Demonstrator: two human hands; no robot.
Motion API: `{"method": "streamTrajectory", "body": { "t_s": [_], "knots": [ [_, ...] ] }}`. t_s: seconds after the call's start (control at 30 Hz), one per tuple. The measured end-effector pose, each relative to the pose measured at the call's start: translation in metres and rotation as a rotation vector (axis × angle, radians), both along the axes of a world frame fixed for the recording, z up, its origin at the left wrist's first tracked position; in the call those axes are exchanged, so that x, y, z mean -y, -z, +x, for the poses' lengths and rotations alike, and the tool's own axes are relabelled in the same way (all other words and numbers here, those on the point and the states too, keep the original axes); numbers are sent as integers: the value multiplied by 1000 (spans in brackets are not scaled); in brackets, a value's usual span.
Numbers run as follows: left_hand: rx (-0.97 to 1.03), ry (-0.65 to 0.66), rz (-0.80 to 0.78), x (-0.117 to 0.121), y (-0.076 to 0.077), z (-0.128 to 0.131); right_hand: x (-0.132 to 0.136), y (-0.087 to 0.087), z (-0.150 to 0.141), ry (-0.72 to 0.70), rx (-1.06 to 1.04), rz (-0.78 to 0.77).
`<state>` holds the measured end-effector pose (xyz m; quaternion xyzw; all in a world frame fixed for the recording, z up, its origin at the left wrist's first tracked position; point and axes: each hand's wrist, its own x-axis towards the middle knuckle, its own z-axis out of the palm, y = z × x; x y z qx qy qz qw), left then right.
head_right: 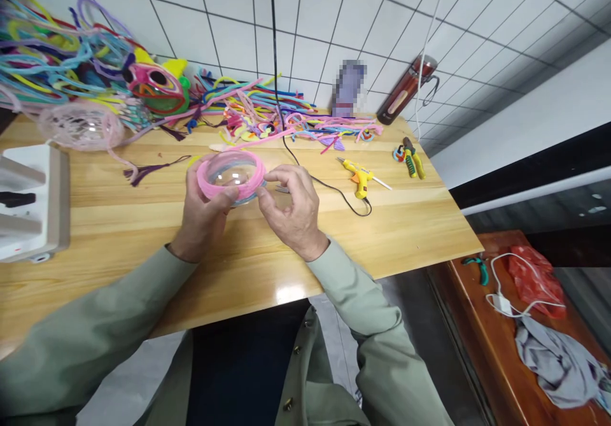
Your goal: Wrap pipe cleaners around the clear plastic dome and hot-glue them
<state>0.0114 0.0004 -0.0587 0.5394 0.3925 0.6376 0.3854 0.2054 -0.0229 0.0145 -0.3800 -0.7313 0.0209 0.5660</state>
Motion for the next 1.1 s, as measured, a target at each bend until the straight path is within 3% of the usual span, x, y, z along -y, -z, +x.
{"method": "streamTrajectory", "body": {
  "t_s": [0.37,1.1],
  "knots": [
    [-97,-84,147,13,-15,9,4,6,-17,-18,-26,35],
    [-168,-148,236,17,-17,9,5,7,-14,-29,-31,-14]
  ]
}}
